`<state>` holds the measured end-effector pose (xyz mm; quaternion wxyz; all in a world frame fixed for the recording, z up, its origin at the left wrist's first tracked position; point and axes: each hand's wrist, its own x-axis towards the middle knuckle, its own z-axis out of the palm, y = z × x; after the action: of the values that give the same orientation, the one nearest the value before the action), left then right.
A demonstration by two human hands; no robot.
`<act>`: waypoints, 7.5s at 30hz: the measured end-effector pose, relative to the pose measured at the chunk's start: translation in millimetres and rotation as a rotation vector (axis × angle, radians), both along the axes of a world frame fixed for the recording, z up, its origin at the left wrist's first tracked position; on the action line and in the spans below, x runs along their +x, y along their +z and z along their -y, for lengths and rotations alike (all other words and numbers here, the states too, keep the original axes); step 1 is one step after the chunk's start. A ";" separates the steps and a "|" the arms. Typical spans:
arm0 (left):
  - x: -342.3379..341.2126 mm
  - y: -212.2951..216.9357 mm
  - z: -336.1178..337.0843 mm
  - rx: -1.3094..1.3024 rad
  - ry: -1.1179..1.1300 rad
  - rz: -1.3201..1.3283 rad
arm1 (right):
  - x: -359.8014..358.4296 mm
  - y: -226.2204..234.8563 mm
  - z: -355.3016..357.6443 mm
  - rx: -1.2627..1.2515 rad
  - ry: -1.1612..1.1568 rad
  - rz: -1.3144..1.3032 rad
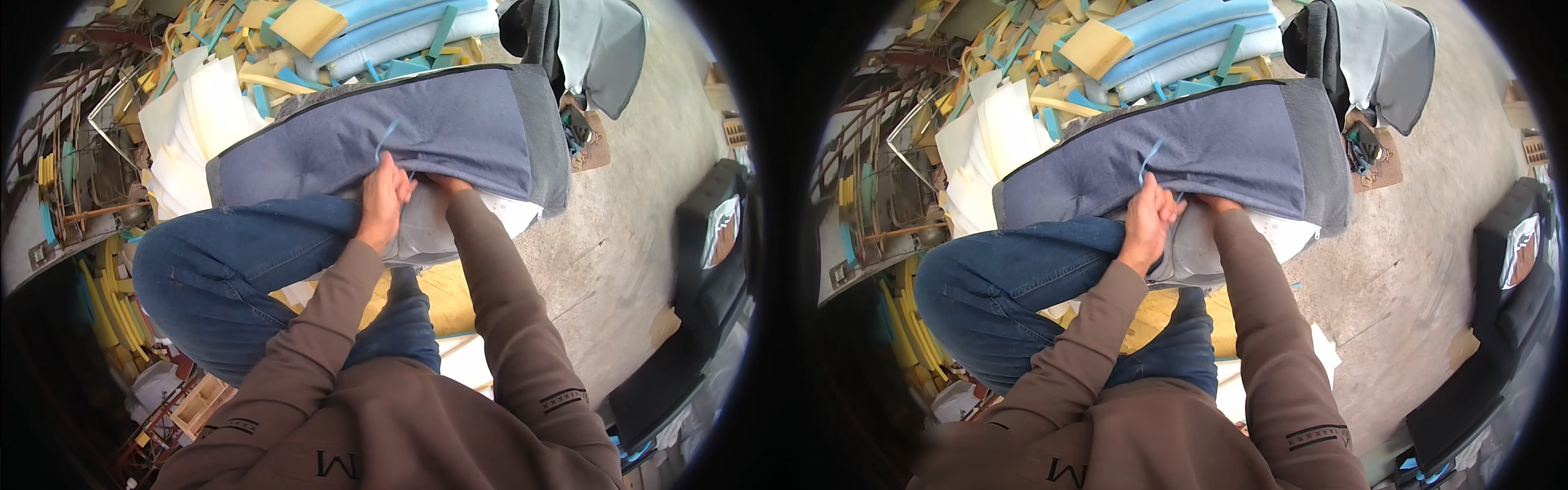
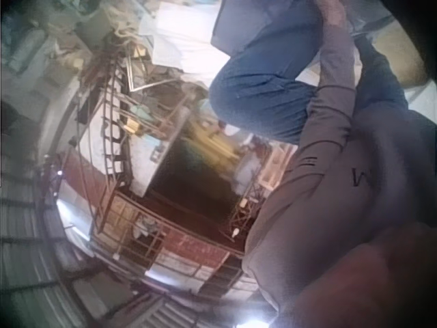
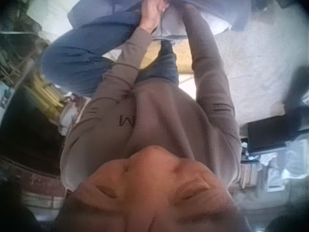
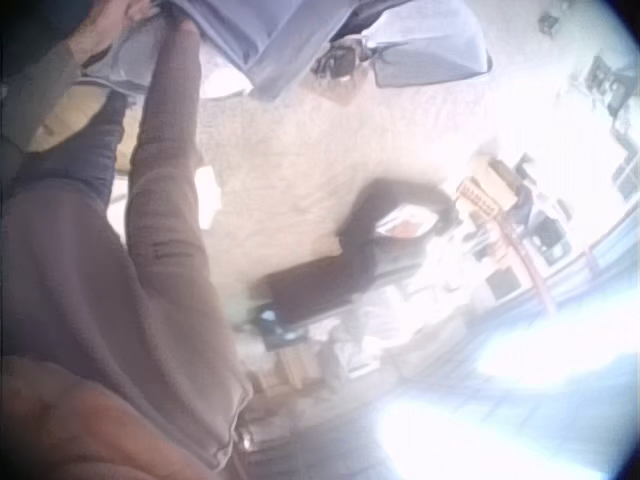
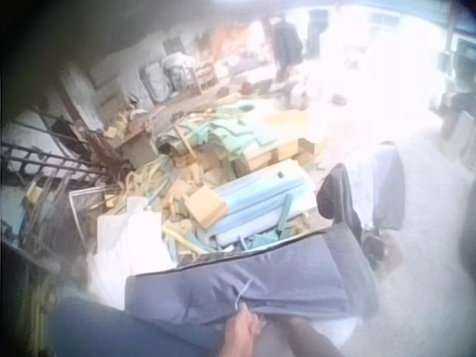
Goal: The person stuffs a large white cushion insert into a grey fabric cover and secures it by tying blue ribbons along the opening. The person repeatedly adjusts the fabric and ties multiple ribbons to close the cover.
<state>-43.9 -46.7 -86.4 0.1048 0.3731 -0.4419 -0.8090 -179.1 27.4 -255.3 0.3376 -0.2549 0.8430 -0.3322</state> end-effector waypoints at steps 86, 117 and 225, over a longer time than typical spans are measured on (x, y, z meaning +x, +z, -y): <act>-10.2 -102.3 21.9 -1.122 -0.447 0.200 | 40.0 9.7 -8.6 -0.247 -0.446 -0.378; -11.8 -88.4 16.1 -0.138 -0.431 0.337 | 18.1 96.0 -16.3 -0.264 -0.694 0.585; -46.8 -85.3 64.2 -1.156 -0.939 0.435 | 41.7 5.1 -4.4 -0.128 -0.249 -0.129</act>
<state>-90.7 -110.9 -171.7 -0.1604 0.1832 -0.9163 -0.3180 -137.3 31.8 -250.2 0.2220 -0.1901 0.8650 -0.4078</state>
